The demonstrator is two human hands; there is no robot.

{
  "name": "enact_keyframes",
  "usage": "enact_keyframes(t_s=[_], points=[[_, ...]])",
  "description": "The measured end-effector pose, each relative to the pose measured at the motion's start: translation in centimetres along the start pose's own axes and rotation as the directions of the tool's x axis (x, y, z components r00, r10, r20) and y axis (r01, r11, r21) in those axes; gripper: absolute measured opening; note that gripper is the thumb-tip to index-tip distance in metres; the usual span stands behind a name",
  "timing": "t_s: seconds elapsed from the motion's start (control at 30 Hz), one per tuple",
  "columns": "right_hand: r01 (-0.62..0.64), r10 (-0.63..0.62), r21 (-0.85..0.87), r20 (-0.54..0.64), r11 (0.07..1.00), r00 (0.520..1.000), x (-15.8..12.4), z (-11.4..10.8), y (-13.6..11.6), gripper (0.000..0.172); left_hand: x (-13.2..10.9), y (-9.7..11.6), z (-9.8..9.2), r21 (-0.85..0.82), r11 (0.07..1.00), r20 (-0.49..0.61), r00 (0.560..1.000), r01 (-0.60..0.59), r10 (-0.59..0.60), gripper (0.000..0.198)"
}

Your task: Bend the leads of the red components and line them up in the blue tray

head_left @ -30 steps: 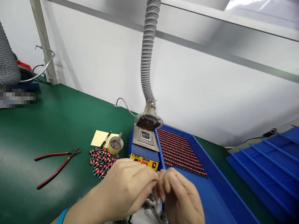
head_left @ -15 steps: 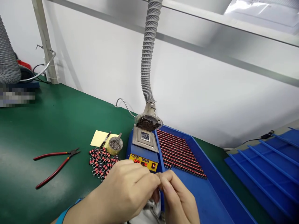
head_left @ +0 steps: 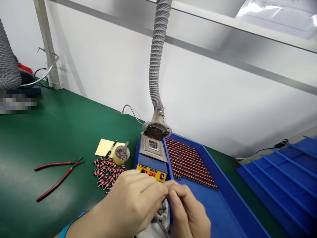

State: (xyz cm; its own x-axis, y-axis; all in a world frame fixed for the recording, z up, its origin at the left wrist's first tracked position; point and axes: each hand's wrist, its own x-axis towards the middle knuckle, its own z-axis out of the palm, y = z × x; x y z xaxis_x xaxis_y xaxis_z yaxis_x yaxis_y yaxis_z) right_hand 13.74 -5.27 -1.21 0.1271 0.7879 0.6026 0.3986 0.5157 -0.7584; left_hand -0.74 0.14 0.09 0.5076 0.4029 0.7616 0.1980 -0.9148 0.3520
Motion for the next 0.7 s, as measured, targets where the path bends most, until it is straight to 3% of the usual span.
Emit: enact_keyframes(t_s=[0.07, 0.1, 0.17, 0.23, 0.33, 0.4, 0.43, 0.5, 0.57, 0.6, 0.63, 0.7], points=[[-0.216, 0.193, 0.255, 0.112, 0.943, 0.975, 0.0, -0.2, 0.0, 0.033, -0.1, 0.0, 0.2, 0.045, 0.998, -0.022, 0.999, -0.042, 0.043, 0.030], [-0.241, 0.213, 0.351, 0.115, 0.905, 0.970, 0.1, -0.3, 0.1, 0.036, -0.2, 0.0, 0.2, 0.025, 0.999, -0.039, 0.998, -0.038, 0.039, 0.030], [-0.136, 0.130, 0.394, 0.042, 0.909, 0.991, 0.1, -0.5, 0.1, 0.027, -0.2, 0.2, -0.1, -0.075, 0.997, -0.064, 0.998, 0.017, -0.022, 0.025], [0.044, -0.033, 0.262, -0.046, 0.964, 0.998, 0.1, -0.4, 0.2, 0.009, -0.1, 0.4, -0.5, -0.189, 0.977, -0.044, 0.993, 0.099, -0.109, 0.017], [0.273, -0.272, -0.002, -0.077, 0.962, 0.959, 0.1, -0.1, 0.4, 0.038, 0.0, 0.5, -0.9, -0.256, 0.952, 0.015, 0.986, 0.167, -0.169, 0.014], [0.341, -0.356, -0.137, -0.105, 0.930, 0.929, 0.0, 0.2, 0.5, 0.037, 0.0, 0.4, -0.7, -0.204, 0.969, 0.004, 0.990, 0.137, -0.139, 0.017], [0.309, -0.329, -0.160, -0.120, 0.937, 0.937, -0.1, 0.4, 0.5, 0.031, 0.0, 0.3, -0.5, -0.147, 0.984, -0.016, 0.995, 0.097, -0.100, 0.020], [0.102, -0.105, -0.028, -0.111, 0.994, 0.988, -0.2, 0.5, 0.4, 0.017, -0.1, 0.1, 0.1, 0.004, 1.000, -0.055, 0.998, -0.005, 0.005, 0.028], [-0.192, 0.188, 0.265, 0.040, 0.945, 0.981, -0.2, 0.4, 0.4, 0.031, -0.2, 0.0, 0.4, 0.107, 0.992, -0.065, 0.995, -0.070, 0.078, 0.033], [-0.280, 0.256, 0.388, 0.114, 0.878, 0.960, -0.2, 0.3, 0.4, 0.037, -0.2, -0.1, 0.5, 0.110, 0.991, -0.069, 0.994, -0.071, 0.079, 0.034], [-0.293, 0.257, 0.471, 0.140, 0.832, 0.956, -0.1, 0.2, 0.4, 0.039, -0.2, -0.1, 0.4, 0.076, 0.996, -0.070, 0.996, -0.050, 0.055, 0.032], [-0.157, 0.151, 0.474, 0.051, 0.866, 0.987, 0.2, -0.1, 0.4, 0.028, -0.2, 0.1, 0.1, -0.058, 0.998, -0.061, 0.997, 0.033, -0.037, 0.025]])
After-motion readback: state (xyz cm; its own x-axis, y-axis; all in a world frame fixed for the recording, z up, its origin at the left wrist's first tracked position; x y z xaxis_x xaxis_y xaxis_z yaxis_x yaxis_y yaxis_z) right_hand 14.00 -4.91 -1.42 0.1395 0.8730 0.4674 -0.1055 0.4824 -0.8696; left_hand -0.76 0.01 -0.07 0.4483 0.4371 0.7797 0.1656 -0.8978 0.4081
